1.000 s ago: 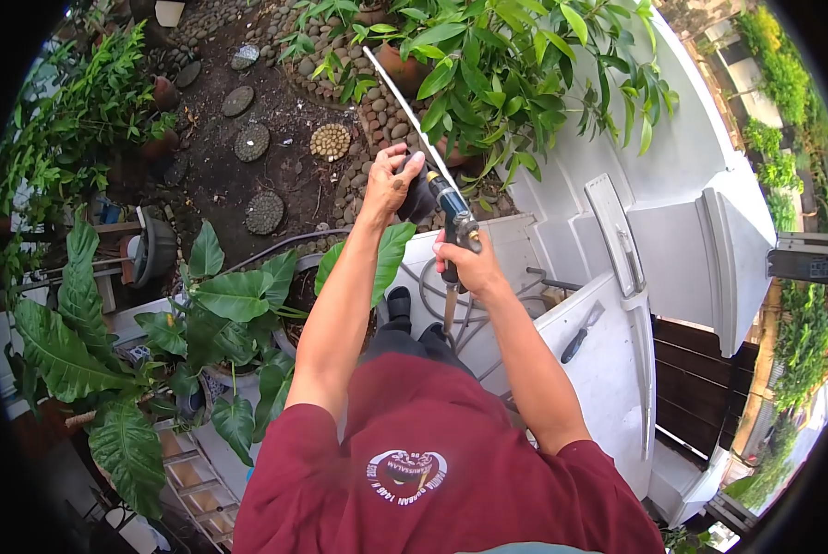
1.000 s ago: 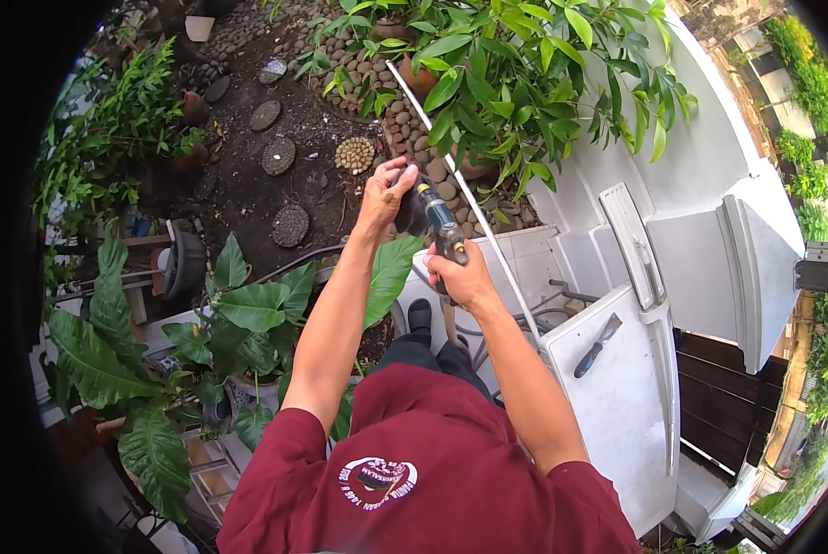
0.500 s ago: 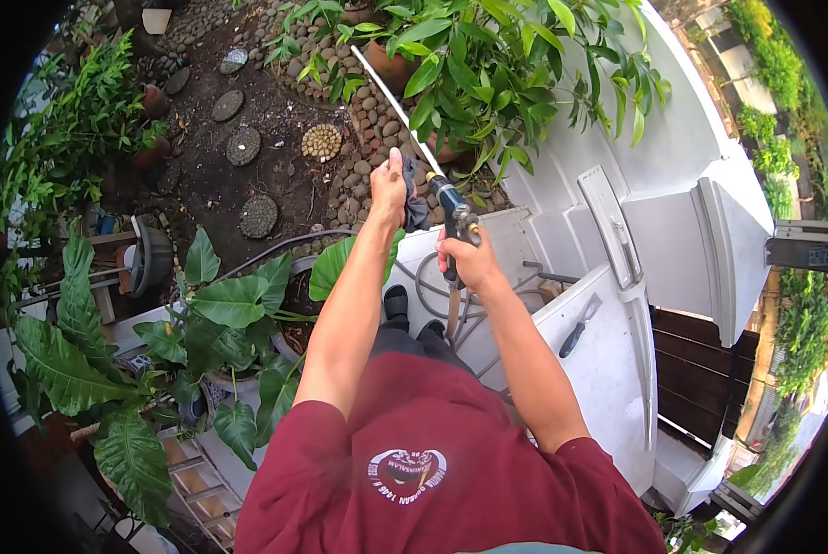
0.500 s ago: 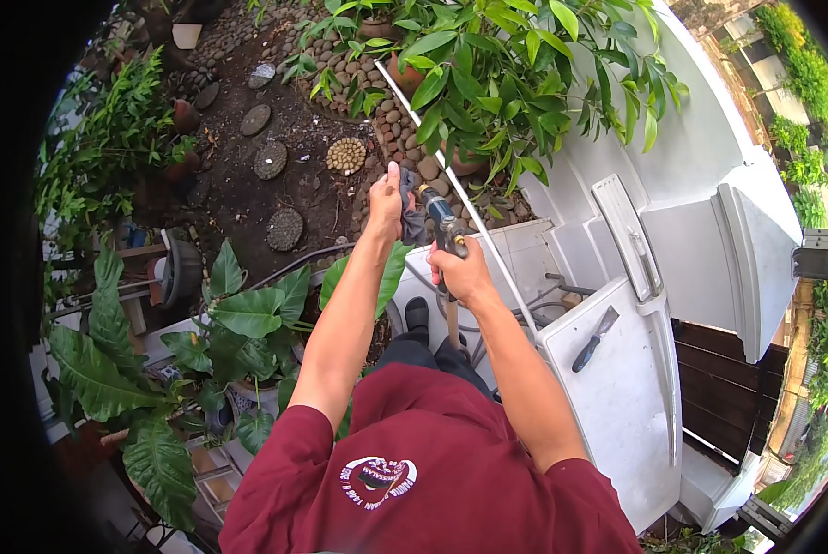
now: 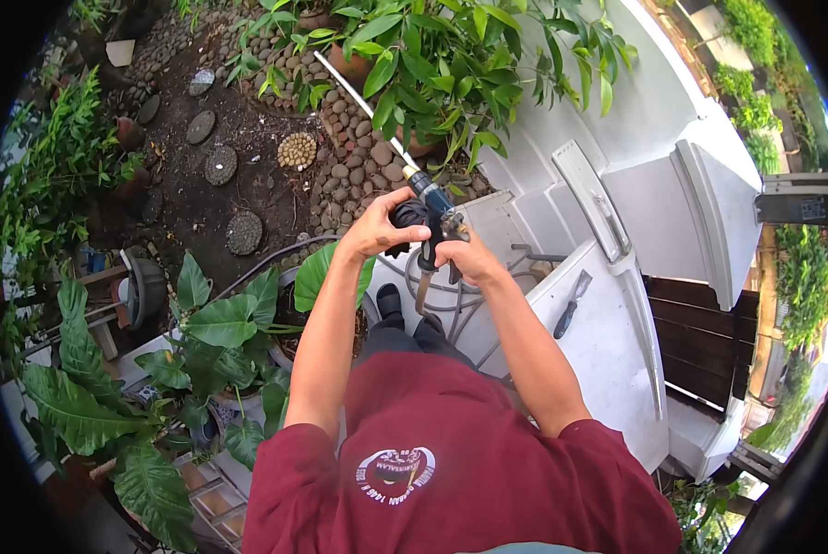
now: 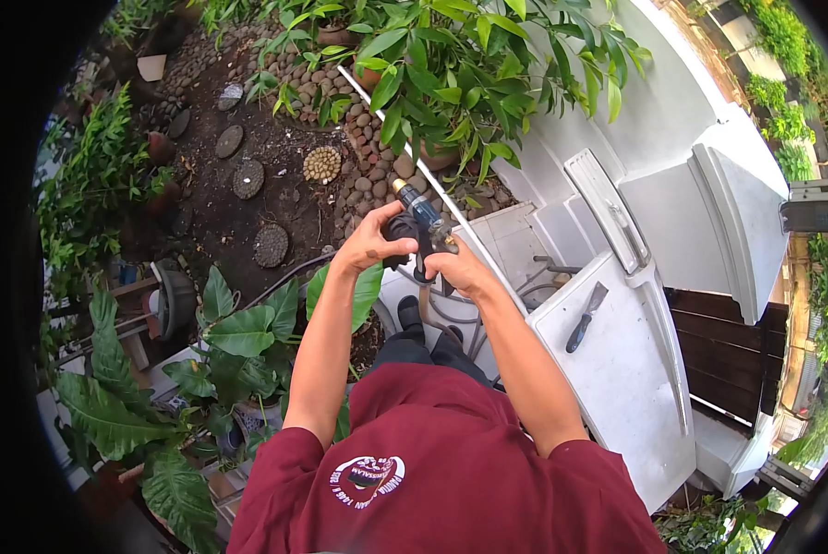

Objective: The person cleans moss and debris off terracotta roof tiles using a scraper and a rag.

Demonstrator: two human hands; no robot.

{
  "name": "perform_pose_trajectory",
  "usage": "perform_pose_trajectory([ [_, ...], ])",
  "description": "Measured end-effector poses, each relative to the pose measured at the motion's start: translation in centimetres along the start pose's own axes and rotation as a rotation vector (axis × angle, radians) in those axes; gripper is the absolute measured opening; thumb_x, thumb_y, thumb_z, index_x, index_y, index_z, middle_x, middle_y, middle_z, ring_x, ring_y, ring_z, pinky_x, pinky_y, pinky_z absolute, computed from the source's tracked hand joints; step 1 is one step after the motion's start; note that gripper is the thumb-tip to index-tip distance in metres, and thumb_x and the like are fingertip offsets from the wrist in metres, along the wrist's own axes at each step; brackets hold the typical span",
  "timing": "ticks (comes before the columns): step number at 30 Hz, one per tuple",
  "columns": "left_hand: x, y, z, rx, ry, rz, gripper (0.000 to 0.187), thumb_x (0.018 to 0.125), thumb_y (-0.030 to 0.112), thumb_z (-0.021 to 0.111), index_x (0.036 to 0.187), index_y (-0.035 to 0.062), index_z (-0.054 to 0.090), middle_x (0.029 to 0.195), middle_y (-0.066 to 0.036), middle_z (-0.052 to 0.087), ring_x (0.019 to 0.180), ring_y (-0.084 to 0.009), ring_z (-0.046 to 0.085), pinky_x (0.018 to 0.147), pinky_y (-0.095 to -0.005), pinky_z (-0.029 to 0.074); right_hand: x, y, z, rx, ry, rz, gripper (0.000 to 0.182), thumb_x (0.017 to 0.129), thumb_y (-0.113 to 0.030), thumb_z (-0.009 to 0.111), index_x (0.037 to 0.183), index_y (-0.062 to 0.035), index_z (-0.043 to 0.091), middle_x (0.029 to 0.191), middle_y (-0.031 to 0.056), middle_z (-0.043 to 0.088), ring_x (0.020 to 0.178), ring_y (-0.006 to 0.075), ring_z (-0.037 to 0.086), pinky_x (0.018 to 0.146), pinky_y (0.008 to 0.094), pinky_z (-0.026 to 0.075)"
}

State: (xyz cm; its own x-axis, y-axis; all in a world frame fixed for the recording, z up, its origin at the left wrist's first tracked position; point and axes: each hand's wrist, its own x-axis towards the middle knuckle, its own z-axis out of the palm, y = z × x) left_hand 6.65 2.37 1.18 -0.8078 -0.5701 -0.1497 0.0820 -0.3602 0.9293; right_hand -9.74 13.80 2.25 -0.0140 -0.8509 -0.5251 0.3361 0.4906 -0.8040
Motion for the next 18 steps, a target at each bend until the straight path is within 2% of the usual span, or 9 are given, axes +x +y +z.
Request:
perform_pose_trajectory([
  [2,0.2,0.0,0.2,0.229,-0.038,-0.016,0.058,0.07,0.029,0.088,0.116,0.0049,0.063,0.086,0.001,0.061,0.068,-0.0068,0.053,0.061,-0.0217,0.045,-0.4,-0.5,0.0,-0.033,0.019,0.014,0.022,0.06,-0.001,0.059,0.082,-0.0018,0.06,0.073,0.003,0.057,0.065,0.0143,0.055,0.058,0.0278,0.045],
  [3,0.0,1.4,0.9,0.316,-0.055,-0.031,0.051,0.073,0.026,0.086,0.112,0.0023,0.063,0.094,0.002,0.065,0.084,-0.0063,0.056,0.076,-0.0217,0.046,-0.6,-0.8,0.0,-0.046,0.024,0.019,0.021,0.06,-0.001,0.059,0.081,-0.0019,0.06,0.073,0.0031,0.057,0.064,0.0142,0.055,0.057,0.0276,0.045],
  [7,0.3,0.8,1.1,0.221,-0.066,-0.154,0.043,0.078,0.022,0.083,0.111,0.0023,0.064,0.094,0.001,0.065,0.083,-0.0068,0.057,0.074,-0.0233,0.047,-1.0,-1.4,-0.6,-0.168,-0.01,0.066,0.017,0.062,-0.004,0.06,0.08,-0.0023,0.059,0.071,0.003,0.056,0.063,0.0138,0.054,0.056,0.0269,0.043],
  [10,0.3,-0.7,1.2,0.108,-0.009,-0.086,0.04,0.08,0.02,0.081,0.111,0.0015,0.064,0.094,0.001,0.065,0.085,-0.0068,0.058,0.076,-0.0234,0.048,-1.1,-1.6,-0.3,-0.166,-0.008,0.07,0.016,0.066,-0.006,0.06,0.081,-0.0024,0.059,0.071,0.0034,0.057,0.063,0.0132,0.054,0.055,0.0263,0.042],
  [11,0.2,-1.0,1.4,0.016,-0.001,-0.042,0.039,0.08,0.021,0.08,0.11,0.0007,0.064,0.095,-0.001,0.066,0.086,-0.0073,0.059,0.079,-0.0241,0.049,-1.1,-1.7,-0.6,-0.146,-0.024,0.075,0.018,0.07,-0.009,0.062,0.087,-0.0027,0.061,0.072,0.0034,0.058,0.063,0.013,0.053,0.055,0.0274,0.043],
  [14,-0.2,0.0,3.1,0.086,0.105,0.13,0.037,0.08,0.025,0.08,0.106,0.0022,0.065,0.085,0.001,0.066,0.071,-0.0044,0.056,0.063,-0.0212,0.047,-2.5,-4.2,0.0,-0.24,0.014,0.162,0.032,0.078,-0.009,0.066,0.108,-0.0022,0.058,0.091,0.0057,0.06,0.076,0.0136,0.057,0.055,0.0285,0.048],
  [15,-0.4,0.1,3.6,0.058,0.139,0.146,0.036,0.082,0.023,0.079,0.106,0.0018,0.064,0.088,-0.001,0.067,0.075,-0.0059,0.058,0.069,-0.0227,0.05,-3.0,-4.7,0.1,-0.277,0.025,0.134,0.034,0.079,-0.012,0.068,0.11,-0.0016,0.057,0.093,0.0059,0.06,0.078,0.0132,0.057,0.055,0.0286,0.049],
  [17,-0.7,0.5,4.1,0.062,0.182,0.153,0.034,0.083,0.022,0.078,0.106,0.0015,0.063,0.089,-0.001,0.067,0.075,-0.0062,0.059,0.07,-0.0232,0.05,-3.9,-5.1,0.3,-0.35,0.048,0.08,0.038,0.083,-0.017,0.071,0.114,-0.0005,0.056,0.096,0.0064,0.06,0.081,0.0122,0.057,0.054,0.0289,0.049],
  [18,-0.8,0.6,4.4,0.064,0.204,0.156,0.033,0.084,0.021,0.077,0.106,0.0014,0.063,0.09,-0.002,0.067,0.076,-0.0064,0.059,0.07,-0.0234,0.05,-4.1,-4.6,0.1,-0.397,0.098,-0.08,0.039,0.082,-0.02,0.072,0.113,-0.0003,0.058,0.093,0.0059,0.06,0.079,0.0126,0.058,0.058,0.0284,0.05],
])
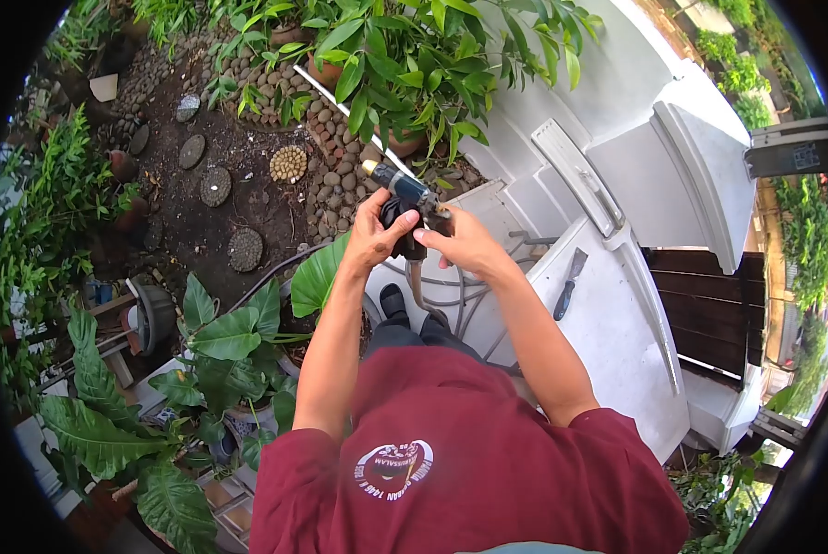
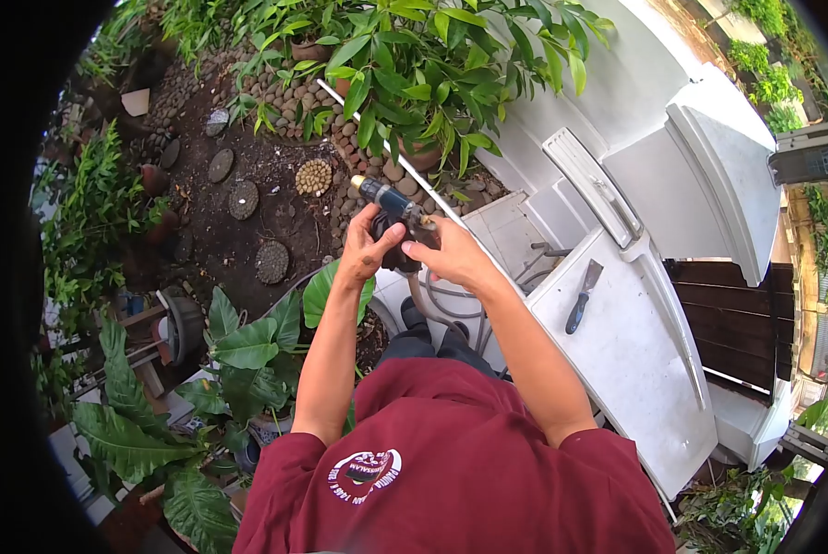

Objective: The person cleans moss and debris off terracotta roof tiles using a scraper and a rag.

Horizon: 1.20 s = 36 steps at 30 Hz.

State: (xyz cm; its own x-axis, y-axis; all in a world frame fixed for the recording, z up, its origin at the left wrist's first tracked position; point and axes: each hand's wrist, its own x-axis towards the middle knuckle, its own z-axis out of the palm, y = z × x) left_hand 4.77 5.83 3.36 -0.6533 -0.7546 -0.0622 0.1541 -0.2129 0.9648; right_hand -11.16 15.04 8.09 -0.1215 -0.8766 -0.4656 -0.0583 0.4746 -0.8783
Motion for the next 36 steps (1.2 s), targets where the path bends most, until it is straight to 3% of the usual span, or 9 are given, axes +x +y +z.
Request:
perform_pose_trajectory([
  [2,-0.3,-0.2,0.5,-0.016,0.059,0.038,0.032,0.086,0.02,0.076,0.106,0.0005,0.061,0.091,-0.003,0.068,0.077,-0.007,0.06,0.072,-0.0236,0.05,-0.4,1.6,0.0,-0.082,0.157,-0.297,0.041,0.081,-0.025,0.074,0.111,0.0002,0.061,0.086,0.0049,0.062,0.075,0.0132,0.059,0.066,0.0275,0.05],
  [5,-0.9,0.7,1.3,-0.053,0.103,0.063,0.033,0.086,0.02,0.076,0.106,-0.0003,0.059,0.092,-0.004,0.068,0.079,-0.0077,0.061,0.074,-0.0233,0.05,-2.4,0.7,0.6,0.2,0.269,-0.352,0.037,0.083,-0.018,0.074,0.113,0.0006,0.062,0.089,0.0062,0.064,0.079,0.0137,0.062,0.073,0.0277,0.052],
  [9,-2.0,1.9,1.9,0.006,0.081,0.079,0.033,0.086,0.019,0.076,0.106,-0.0005,0.06,0.094,-0.004,0.067,0.081,-0.0075,0.061,0.075,-0.0231,0.05,-3.4,-0.3,0.1,0.051,0.427,-0.619,0.02,0.086,-0.012,0.071,0.102,0.0004,0.068,0.092,0.0082,0.068,0.084,0.0147,0.065,0.074,0.0276,0.052],
  [12,-2.7,2.1,2.4,0.041,0.065,0.098,0.033,0.086,0.019,0.076,0.107,-0.0005,0.06,0.094,-0.003,0.067,0.082,-0.0073,0.061,0.075,-0.0232,0.049,-4.9,-1.1,-0.2,-0.04,0.455,-0.599,0.017,0.085,-0.011,0.071,0.098,-0.0003,0.069,0.091,0.0075,0.068,0.084,0.0154,0.066,0.073,0.0277,0.052],
  [15,-3.7,3.4,3.7,0.028,0.049,0.122,0.034,0.085,0.018,0.076,0.109,-0.0003,0.061,0.093,-0.003,0.067,0.082,-0.0075,0.06,0.075,-0.0234,0.049,-6.1,-0.8,-0.7,-0.032,0.369,-0.573,0.019,0.087,-0.006,0.068,0.105,-0.0003,0.065,0.099,0.007,0.063,0.092,0.013,0.06,0.077,0.0261,0.05],
  [18,-4.6,3.3,4.1,0.081,0.001,0.137,0.034,0.085,0.017,0.076,0.11,0.0004,0.061,0.093,-0.002,0.067,0.081,-0.0076,0.06,0.074,-0.0234,0.049,-7.3,-0.8,0.0,0.027,0.499,-0.638,0.011,0.082,-0.007,0.069,0.09,0.0,0.067,0.093,0.0078,0.065,0.083,0.0158,0.064,0.067,0.0271,0.052],
  [22,-5.9,3.8,5.4,0.175,-0.004,0.185,0.03,0.085,0.016,0.074,0.108,0.0013,0.061,0.085,-0.001,0.066,0.074,-0.0077,0.06,0.068,-0.0239,0.048,-8.9,-0.2,0.9,-0.116,0.569,-0.706,0.009,0.085,-0.004,0.063,0.093,0.0001,0.059,0.101,0.012,0.058,0.085,0.021,0.062,0.061,0.0287,0.054],
  [23,-6.2,3.7,5.5,0.214,0.0,0.189,0.03,0.085,0.016,0.074,0.108,0.0012,0.061,0.085,-0.001,0.066,0.073,-0.0077,0.059,0.068,-0.0238,0.048,-9.5,-0.2,1.1,-0.12,0.555,-0.664,0.008,0.087,-0.002,0.06,0.095,-0.0002,0.057,0.104,0.0124,0.056,0.091,0.0216,0.06,0.07,0.0286,0.054],
  [36,-8.0,3.6,6.7,0.34,0.015,0.25,0.028,0.083,0.013,0.075,0.105,0.0011,0.062,0.08,-0.005,0.067,0.069,-0.0111,0.061,0.064,-0.0267,0.049,-10.6,1.1,1.4,-0.063,0.643,-0.729,0.009,0.081,0.002,0.066,0.089,0.0009,0.063,0.099,0.0117,0.059,0.083,0.0212,0.063,0.066,0.029,0.054],
])
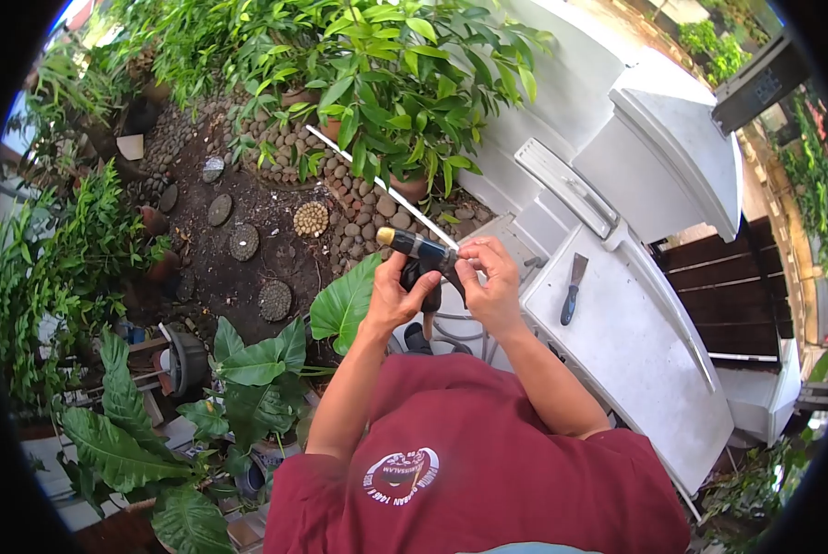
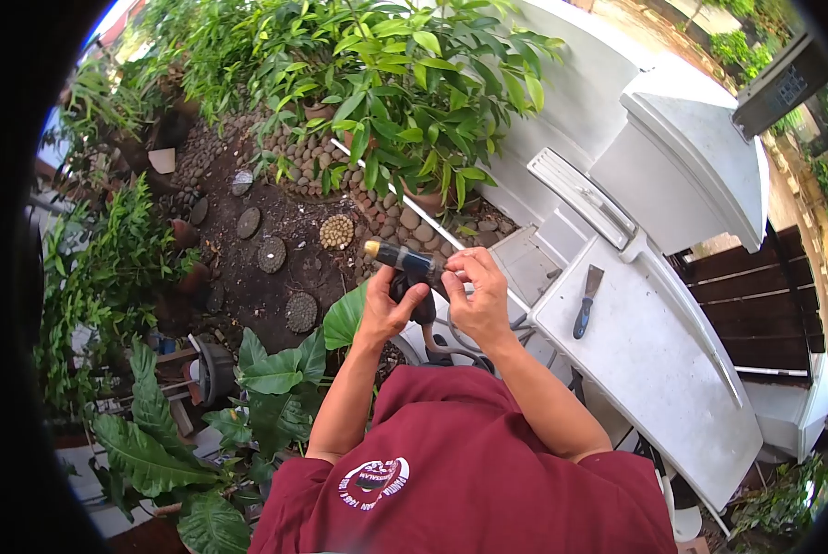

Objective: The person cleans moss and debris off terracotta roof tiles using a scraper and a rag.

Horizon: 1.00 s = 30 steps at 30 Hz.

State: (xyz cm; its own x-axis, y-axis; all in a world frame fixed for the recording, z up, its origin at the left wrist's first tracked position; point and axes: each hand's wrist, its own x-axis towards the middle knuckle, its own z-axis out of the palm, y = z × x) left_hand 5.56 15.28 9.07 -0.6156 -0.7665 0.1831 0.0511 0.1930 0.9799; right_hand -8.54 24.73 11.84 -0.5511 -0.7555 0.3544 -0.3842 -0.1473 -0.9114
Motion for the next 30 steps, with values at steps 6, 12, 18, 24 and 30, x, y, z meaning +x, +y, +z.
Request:
perform_pose_trajectory([
  [6,-0.5,0.9,-0.2,0.082,0.028,0.025,0.027,0.081,0.014,0.077,0.101,0.001,0.064,0.078,-0.007,0.067,0.068,-0.0133,0.061,0.063,-0.0284,0.049,0.0,-0.2,-0.1,0.051,-0.042,0.093,0.008,0.083,0.006,0.063,0.088,0.0004,0.064,0.1,0.0071,0.059,0.08,0.012,0.059,0.061,0.0221,0.05],
  [12,-0.6,0.9,-0.9,-0.021,0.014,-0.047,0.033,0.083,0.013,0.075,0.111,0.0001,0.061,0.09,-0.004,0.067,0.08,-0.0088,0.06,0.072,-0.0246,0.049,-0.6,0.7,0.1,0.434,-0.18,0.36,0.024,0.089,-0.003,0.065,0.113,-0.0004,0.06,0.109,0.005,0.058,0.089,0.0089,0.058,0.069,0.0224,0.049],
  [18,0.8,1.9,-1.4,-0.114,-0.143,-0.001,0.035,0.086,0.016,0.073,0.114,-0.0004,0.061,0.099,-0.003,0.066,0.087,-0.0076,0.058,0.078,-0.0252,0.049,-0.5,2.9,0.4,0.678,-0.599,0.449,0.073,0.072,-0.019,0.086,0.132,-0.0029,0.048,0.121,0.007,0.054,0.111,0.0168,0.055,0.094,0.0305,0.047],
  [24,1.0,2.2,-3.2,0.23,-0.119,0.154,0.037,0.077,0.024,0.077,0.1,-0.0013,0.064,0.085,-0.011,0.061,0.077,-0.0239,0.059,0.073,-0.0362,0.048,-1.5,3.5,1.7,0.564,-0.65,0.548,0.046,0.072,0.0,0.069,0.116,-0.0035,0.057,0.103,0.0027,0.06,0.093,0.0142,0.059,0.079,0.0295,0.05],
  [30,0.2,1.8,-4.8,-0.172,0.062,-0.024,0.033,0.083,0.02,0.076,0.106,-0.0012,0.065,0.09,-0.005,0.065,0.078,-0.0127,0.06,0.07,-0.0279,0.05,-1.3,2.6,2.3,0.594,-0.561,0.663,0.071,0.059,0.004,0.057,0.13,-0.0023,0.05,0.099,0.0056,0.062,0.099,0.0173,0.059,0.077,0.027,0.05],
])
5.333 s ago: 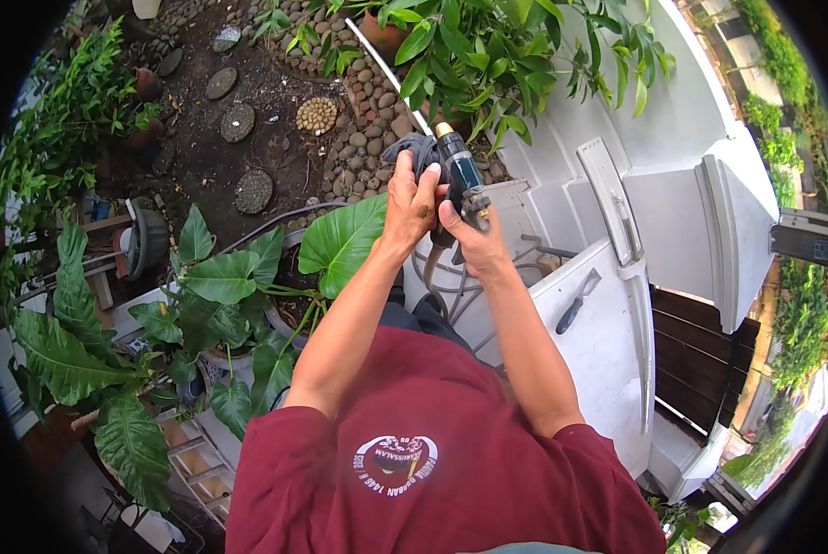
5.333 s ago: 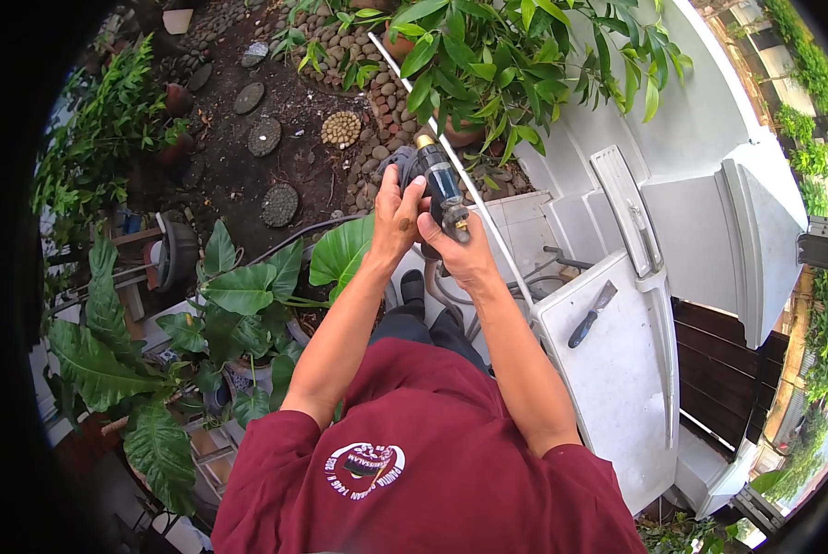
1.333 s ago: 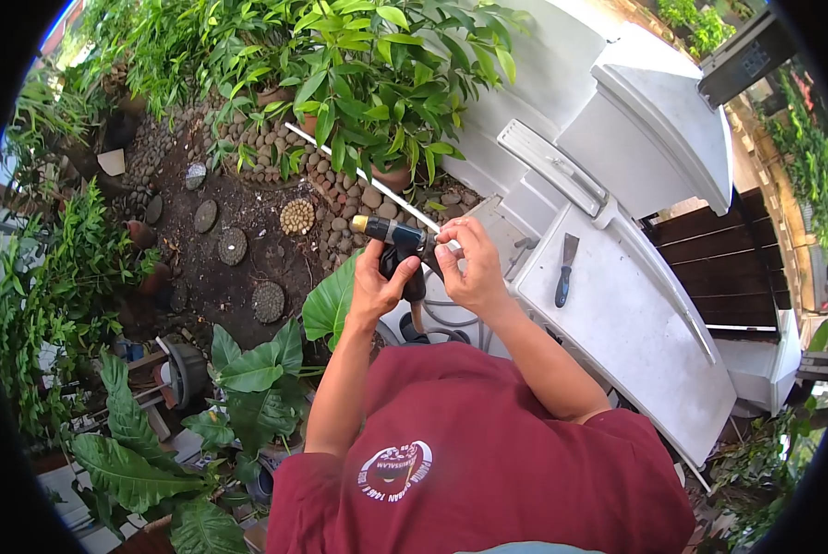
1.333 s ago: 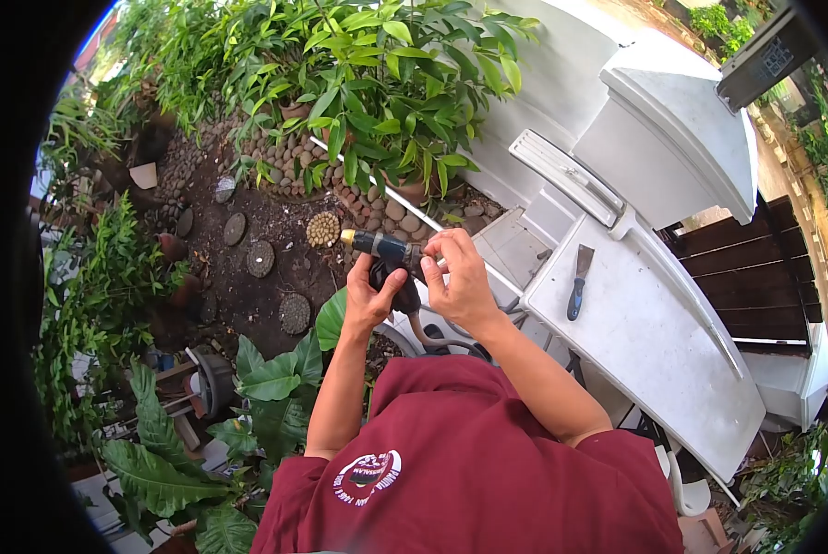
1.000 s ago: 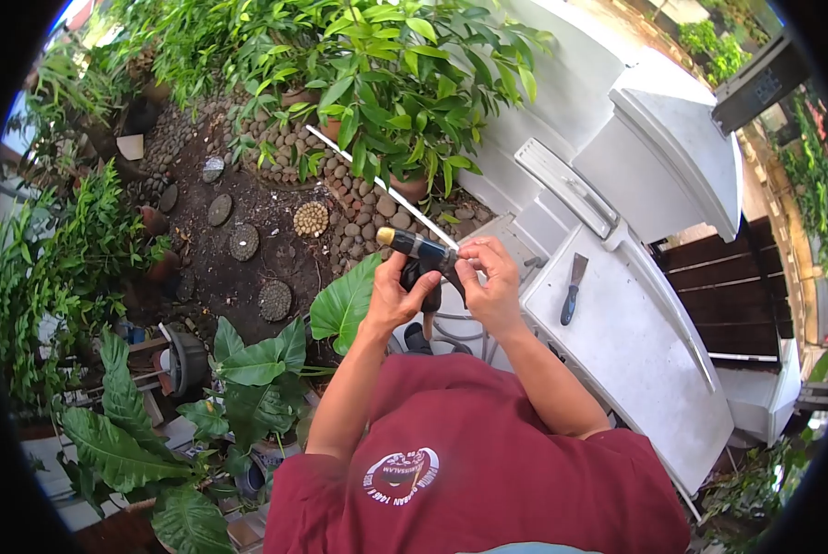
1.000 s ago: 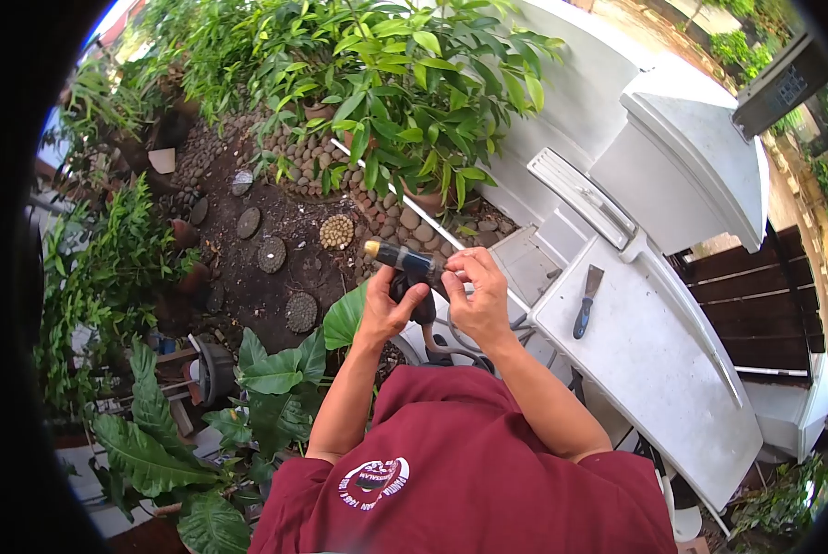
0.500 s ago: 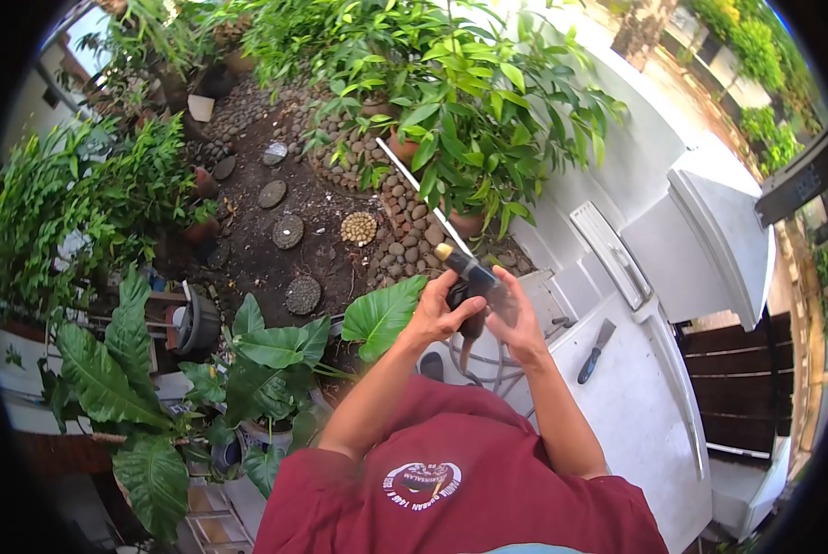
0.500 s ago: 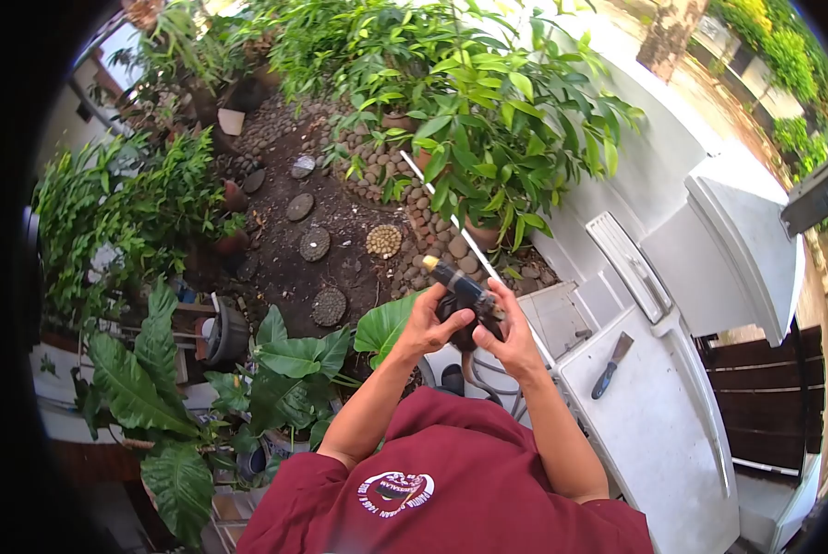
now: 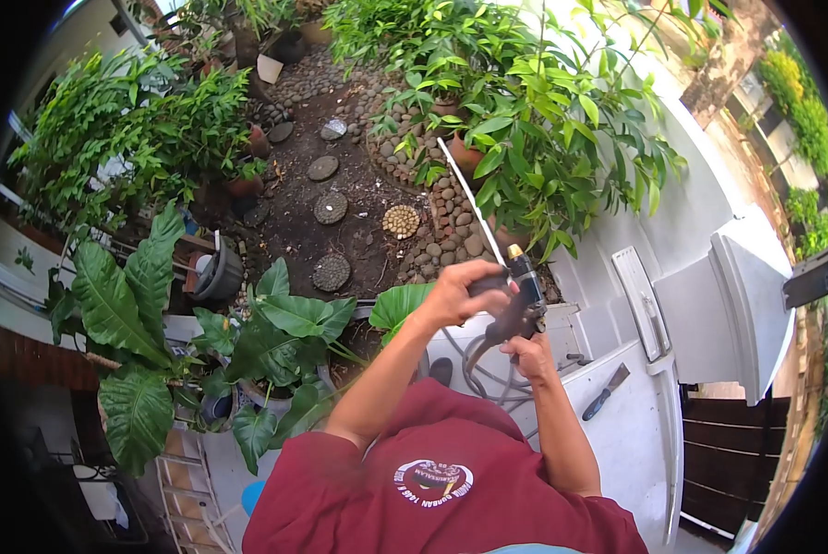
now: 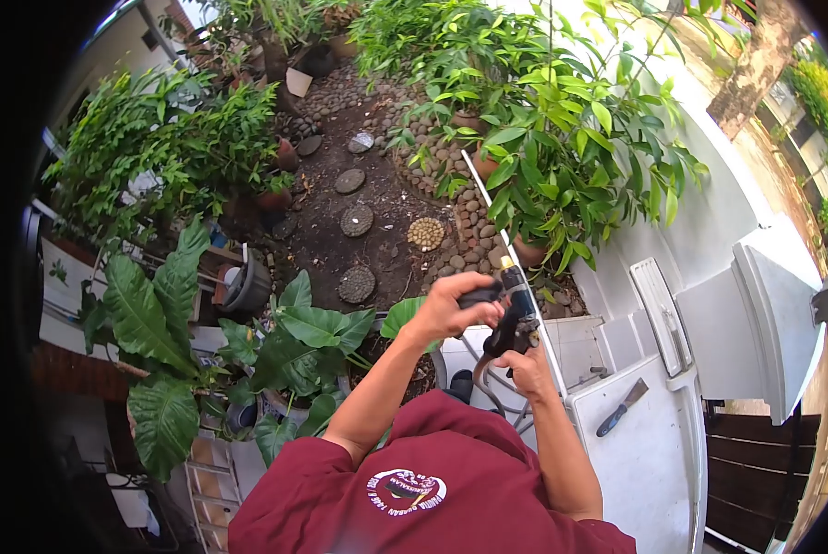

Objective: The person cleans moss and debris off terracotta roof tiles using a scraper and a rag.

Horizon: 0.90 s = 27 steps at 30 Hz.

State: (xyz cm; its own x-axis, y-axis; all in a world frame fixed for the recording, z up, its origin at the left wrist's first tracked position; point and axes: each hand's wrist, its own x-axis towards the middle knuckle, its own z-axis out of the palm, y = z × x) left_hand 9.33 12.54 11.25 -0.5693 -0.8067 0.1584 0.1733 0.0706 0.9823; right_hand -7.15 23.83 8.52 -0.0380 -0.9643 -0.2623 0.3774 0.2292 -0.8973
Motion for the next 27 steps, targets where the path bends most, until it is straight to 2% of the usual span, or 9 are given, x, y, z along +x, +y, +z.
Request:
perform_pose_trajectory([
  [4,0.1,-0.8,-4.4,-0.119,0.387,-0.04,0.044,0.082,0.012,0.072,0.123,0.0028,0.057,0.096,-0.006,0.065,0.082,-0.013,0.062,0.073,-0.0269,0.052,0.9,-1.2,0.2,-0.006,-0.054,-0.109,0.072,0.059,0.003,0.057,0.13,0.0004,0.048,0.098,0.0092,0.062,0.098,0.0204,0.061,0.083,0.0317,0.05],
  [6,0.7,-1.3,-6.4,-0.475,0.492,-0.05,0.042,0.082,0.012,0.069,0.121,0.0033,0.056,0.096,-0.007,0.062,0.081,-0.0156,0.061,0.074,-0.0294,0.053,1.3,-1.9,0.4,-0.038,-0.082,-0.102,0.071,0.057,0.0,0.056,0.127,0.0015,0.049,0.097,0.01,0.062,0.094,0.0247,0.063,0.089,0.035,0.049],
  [10,2.0,-5.5,-9.7,-0.954,0.469,-0.161,0.039,0.09,0.018,0.058,0.125,0.0043,0.048,0.112,-0.016,0.063,0.099,-0.0283,0.065,0.087,-0.0468,0.056,2.3,-1.8,2.7,-0.107,-0.175,-0.08,0.045,0.07,0.007,0.052,0.114,0.0033,0.055,0.089,0.0068,0.062,0.08,0.0162,0.063,0.077,0.0289,0.051],
  [13,3.5,-7.1,-9.7,-0.861,0.488,-0.097,0.032,0.095,0.022,0.055,0.121,0.0045,0.051,0.114,-0.017,0.064,0.102,-0.0303,0.066,0.091,-0.0495,0.054,3.6,-0.5,4.7,-0.21,-0.11,-0.034,0.026,0.076,0.004,0.051,0.101,0.0033,0.059,0.079,0.0058,0.062,0.068,0.0134,0.061,0.063,0.0272,0.052],
  [17,4.0,-10.3,-11.4,-0.873,0.564,-0.244,0.037,0.101,0.033,0.045,0.115,0.0014,0.059,0.101,-0.014,0.068,0.092,-0.0266,0.067,0.086,-0.0446,0.055,4.6,-0.4,5.9,-0.247,-0.114,0.03,0.024,0.075,0.005,0.047,0.097,0.0027,0.058,0.075,0.0064,0.059,0.065,0.0136,0.06,0.059,0.0272,0.051],
  [20,4.1,-7.4,-10.5,-1.168,0.518,-0.204,0.042,0.099,0.037,0.047,0.114,-0.0003,0.06,0.102,-0.013,0.069,0.09,-0.0277,0.067,0.086,-0.0434,0.054,5.5,-0.1,5.9,-0.309,-0.114,0.044,0.024,0.073,0.005,0.047,0.095,0.0026,0.057,0.075,0.0067,0.059,0.064,0.0142,0.06,0.058,0.0272,0.05],
  [24,4.5,-10.0,-11.0,-0.841,0.547,-0.154,0.046,0.094,0.048,0.057,0.106,0.0036,0.063,0.093,-0.01,0.069,0.082,-0.0245,0.068,0.077,-0.0397,0.057,6.6,-0.5,6.0,-0.395,-0.079,0.131,0.025,0.072,0.004,0.047,0.095,0.0023,0.056,0.073,0.0069,0.058,0.062,0.0145,0.059,0.058,0.0276,0.05],
  [25,4.4,-10.4,-11.7,-0.739,0.571,-0.29,0.043,0.094,0.049,0.059,0.103,0.0075,0.064,0.086,-0.008,0.068,0.075,-0.0232,0.067,0.069,-0.037,0.059,6.7,-0.6,5.8,-0.363,-0.108,0.126,0.026,0.07,0.002,0.048,0.095,0.002,0.056,0.072,0.0069,0.058,0.06,0.0148,0.058,0.057,0.0276,0.049],
  [27,4.8,-11.2,-12.0,-0.961,0.393,-0.19,0.044,0.094,0.051,0.056,0.102,0.0082,0.064,0.084,-0.008,0.069,0.073,-0.0243,0.068,0.067,-0.0359,0.059,7.0,0.2,5.9,-0.324,-0.053,0.072,0.027,0.069,0.002,0.048,0.095,0.002,0.056,0.071,0.0072,0.058,0.059,0.0149,0.058,0.056,0.0275,0.049],
])
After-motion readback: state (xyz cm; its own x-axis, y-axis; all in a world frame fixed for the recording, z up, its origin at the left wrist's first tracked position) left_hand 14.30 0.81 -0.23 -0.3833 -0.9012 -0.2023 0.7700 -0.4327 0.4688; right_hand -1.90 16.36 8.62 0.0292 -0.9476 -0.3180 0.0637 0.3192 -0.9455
